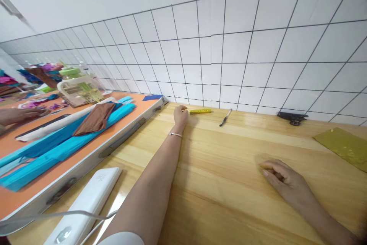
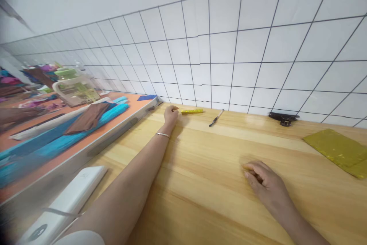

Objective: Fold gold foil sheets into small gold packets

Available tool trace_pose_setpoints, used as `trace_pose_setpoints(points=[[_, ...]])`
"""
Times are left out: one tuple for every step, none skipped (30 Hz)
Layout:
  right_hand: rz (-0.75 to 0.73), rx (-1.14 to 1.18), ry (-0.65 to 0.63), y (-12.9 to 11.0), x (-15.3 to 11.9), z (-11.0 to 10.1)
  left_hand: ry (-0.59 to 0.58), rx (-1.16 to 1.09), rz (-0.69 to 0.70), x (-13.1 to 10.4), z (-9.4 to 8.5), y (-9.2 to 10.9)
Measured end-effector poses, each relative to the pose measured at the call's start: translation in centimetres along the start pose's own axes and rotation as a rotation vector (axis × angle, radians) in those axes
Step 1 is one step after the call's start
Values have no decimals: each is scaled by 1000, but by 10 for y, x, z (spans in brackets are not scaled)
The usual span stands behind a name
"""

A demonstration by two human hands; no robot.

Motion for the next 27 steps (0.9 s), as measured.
trace_pose_setpoints(points=[[-5,0,-5,-1,0,0,3,-7,1,-1,0,-1],[-9,-1,-12,-2,0,0,-2,-13,11,-1,1,0],[-9,-4,-20,-3,0,0,-17,-18,27,-1,3,2],[-8,-9,-26,-4,0,0,-39,-20,48,0,6,4],[-8,-15,-34,-4,0,0,-65,-20,69,1,10,7],[-10,-20,-41,-5,0,0,-91,-18,87,2,14,9],[-13,-22,-47,-5,1,0,-113,-14,100,4,17,10],[-18,-22,-52,-6,1,0,-129,-9,109,6,21,11],[-24,-20,-54,-6,1,0,-141,-4,115,8,23,12],[-28,-19,-54,-6,1,0,-148,-1,120,11,25,12],[-30,-19,-51,-7,1,0,-154,1,123,14,27,13],[-30,-21,-48,-8,1,0,-157,1,126,17,29,13],[-29,-24,-44,-9,1,-1,-161,-2,131,20,30,14],[-29,-27,-42,-11,1,-1,-163,-9,131,23,31,15],[-32,-29,-43,-13,1,-1,-161,-18,131,26,32,17],[-39,-30,-41,-15,1,-1,-157,-28,130,28,33,19],[-46,-29,-42,-16,1,-1,-152,-40,126,30,34,21],[-59,-26,-39,-18,1,-1,-147,-53,123,32,35,23],[-67,-23,-35,-18,1,-1,-139,-66,120,33,35,25],[-80,-18,-22,-19,1,-1,-129,-81,116,33,34,26],[-92,-13,-14,-19,1,-1,-113,-96,110,32,33,26],[-105,-8,-6,-20,0,-2,-94,-113,95,31,31,24],[-118,-3,1,-20,0,-2,-73,-130,71,28,29,22],[-129,-1,4,-20,-1,-2,-53,-147,38,25,26,18],[-136,1,9,-21,-2,-2,-32,-164,-3,21,23,13],[-139,-1,10,-21,-2,-2,-11,-178,-44,17,20,8],[-137,-4,12,-21,-3,-2,9,-191,-85,12,18,4]])
Point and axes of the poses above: each hand's wrist, its own x-axis towards the middle knuckle, its own z-axis out of the palm, y = z × x, the point moved 5 cm from there along x, towards the middle knuckle, and after that the axes turned 14 degrees about -y, right-handed, at the moved point
